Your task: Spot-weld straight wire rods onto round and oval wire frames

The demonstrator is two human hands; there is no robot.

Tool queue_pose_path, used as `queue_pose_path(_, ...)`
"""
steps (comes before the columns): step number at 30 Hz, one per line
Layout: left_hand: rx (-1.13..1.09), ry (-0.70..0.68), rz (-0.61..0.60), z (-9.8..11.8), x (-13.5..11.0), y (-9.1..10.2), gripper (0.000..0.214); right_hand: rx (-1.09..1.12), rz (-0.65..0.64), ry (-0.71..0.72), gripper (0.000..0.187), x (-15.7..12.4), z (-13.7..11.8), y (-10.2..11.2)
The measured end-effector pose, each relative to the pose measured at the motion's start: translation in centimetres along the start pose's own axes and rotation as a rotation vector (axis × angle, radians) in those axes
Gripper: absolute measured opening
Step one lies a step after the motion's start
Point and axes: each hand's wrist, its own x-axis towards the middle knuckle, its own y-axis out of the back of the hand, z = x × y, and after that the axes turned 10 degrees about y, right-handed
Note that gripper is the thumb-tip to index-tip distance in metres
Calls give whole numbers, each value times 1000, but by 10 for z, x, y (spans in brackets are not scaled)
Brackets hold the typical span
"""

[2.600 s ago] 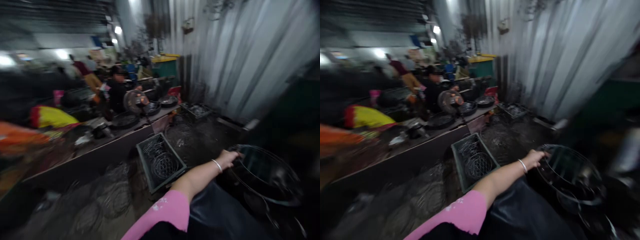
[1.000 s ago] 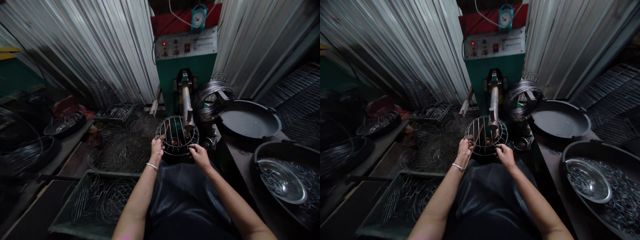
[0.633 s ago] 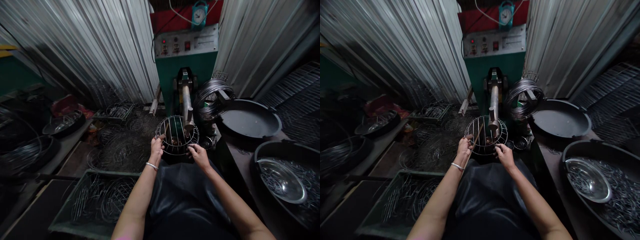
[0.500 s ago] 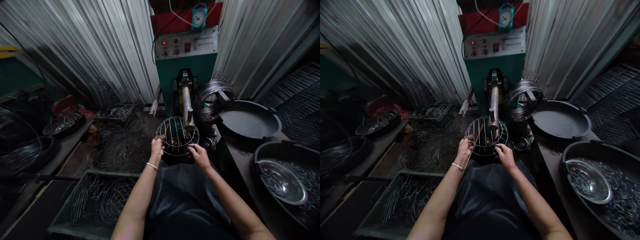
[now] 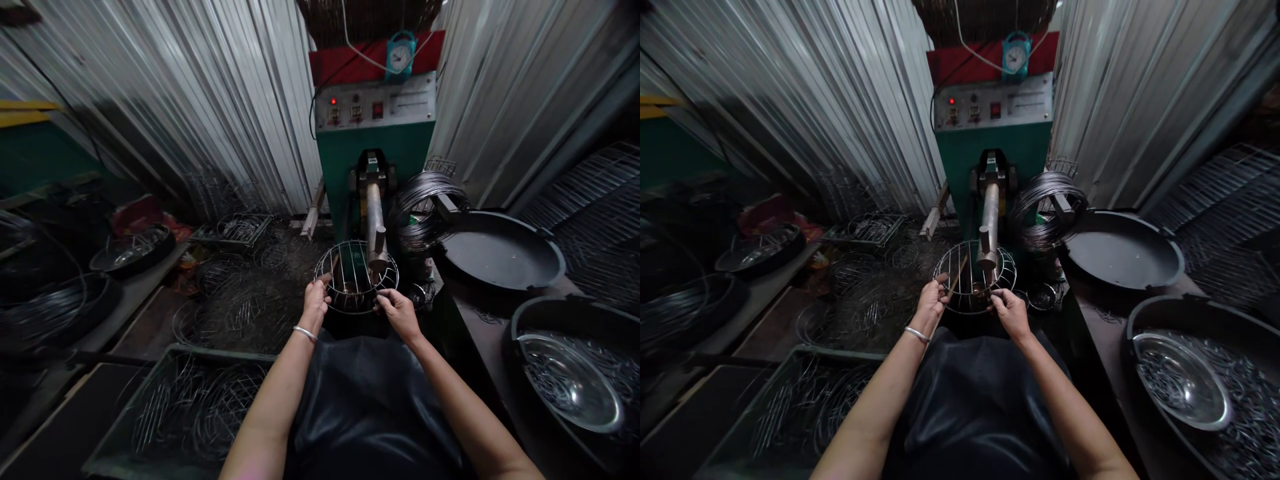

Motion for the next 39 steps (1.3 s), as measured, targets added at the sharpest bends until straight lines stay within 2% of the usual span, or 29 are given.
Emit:
queue_pose_path(10,24,50,26,6,-6,-12,20,44,10,-14,32,10,4,0)
queue_pose_path(19,-17,70,32,4,-6,-8,22,-3,-15,-19,28,8,-4,1)
queue_pose_path(28,-11,118,45,0,-4,-11,23,-22,15,-25,32,9,2,2)
queue_pose_path(39,-17,97,89,1,0,-11,24,-87,22,8,23,11,-2,0)
